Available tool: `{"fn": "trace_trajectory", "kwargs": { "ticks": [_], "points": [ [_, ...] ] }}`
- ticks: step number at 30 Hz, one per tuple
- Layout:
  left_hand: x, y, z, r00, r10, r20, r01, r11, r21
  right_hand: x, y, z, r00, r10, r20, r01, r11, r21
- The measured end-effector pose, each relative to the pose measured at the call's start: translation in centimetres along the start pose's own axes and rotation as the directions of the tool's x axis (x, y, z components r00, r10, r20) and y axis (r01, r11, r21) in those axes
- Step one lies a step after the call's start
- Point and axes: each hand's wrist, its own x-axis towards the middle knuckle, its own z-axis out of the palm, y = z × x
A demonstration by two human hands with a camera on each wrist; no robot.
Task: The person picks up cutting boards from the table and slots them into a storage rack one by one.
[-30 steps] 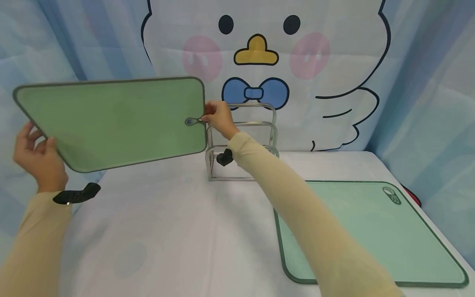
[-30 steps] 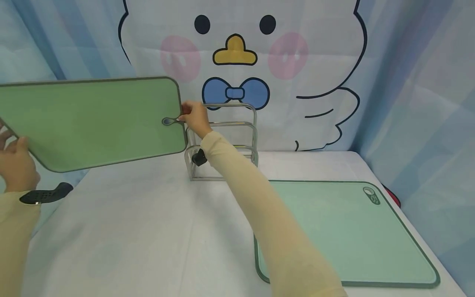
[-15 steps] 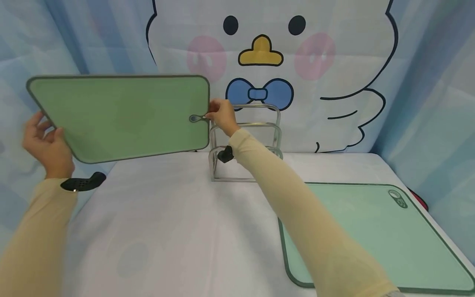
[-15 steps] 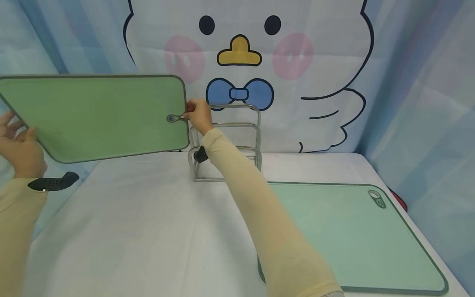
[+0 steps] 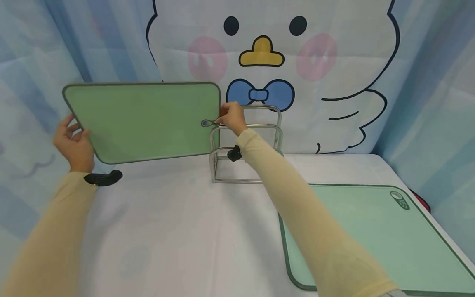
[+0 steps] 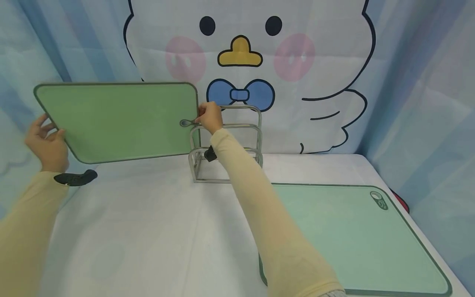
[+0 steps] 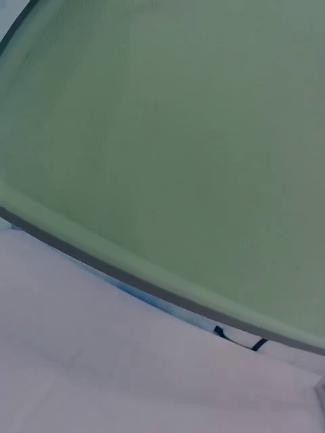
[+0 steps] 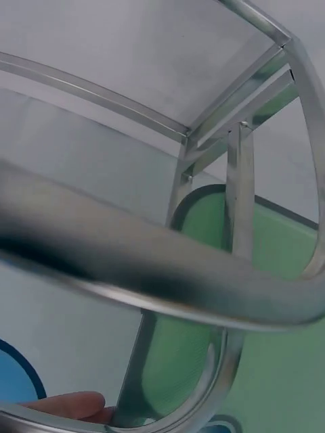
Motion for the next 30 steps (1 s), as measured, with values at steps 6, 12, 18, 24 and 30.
{"fn": "trace_trajectory", "kwargs": {
  "ticks": [6,12,18,24,30],
  "points": [
    [-0.3,-1.3,0.7,0.995,-0.098,0.035,0.099,0.995,-0.018,0.1,0.4,-1.3,0.998,0.050,0.050,-0.047,0.997,-0.058],
    [-0.9,-2.1,1.2,0.973,-0.193,0.123,0.203,0.976,-0.077,0.2,1.0,-2.6,0.992,0.086,0.092,-0.077,0.992,-0.100],
    [-1.3,-2.2,1.6,0.937,-0.271,0.219,0.302,0.945,-0.125,0.5,1.9,-3.6,0.987,0.103,0.122,-0.080,0.981,-0.178],
    [-1.6,-2.4,1.5,0.917,-0.282,0.282,0.328,0.936,-0.129,0.4,2.1,-4.8,0.971,0.151,0.185,-0.124,0.981,-0.149],
    [-0.5,-2.9,1.0,0.876,-0.305,0.374,0.366,0.925,-0.102,1.0,2.8,-6.0,0.950,0.190,0.249,-0.222,0.969,0.106]
  ]
}}
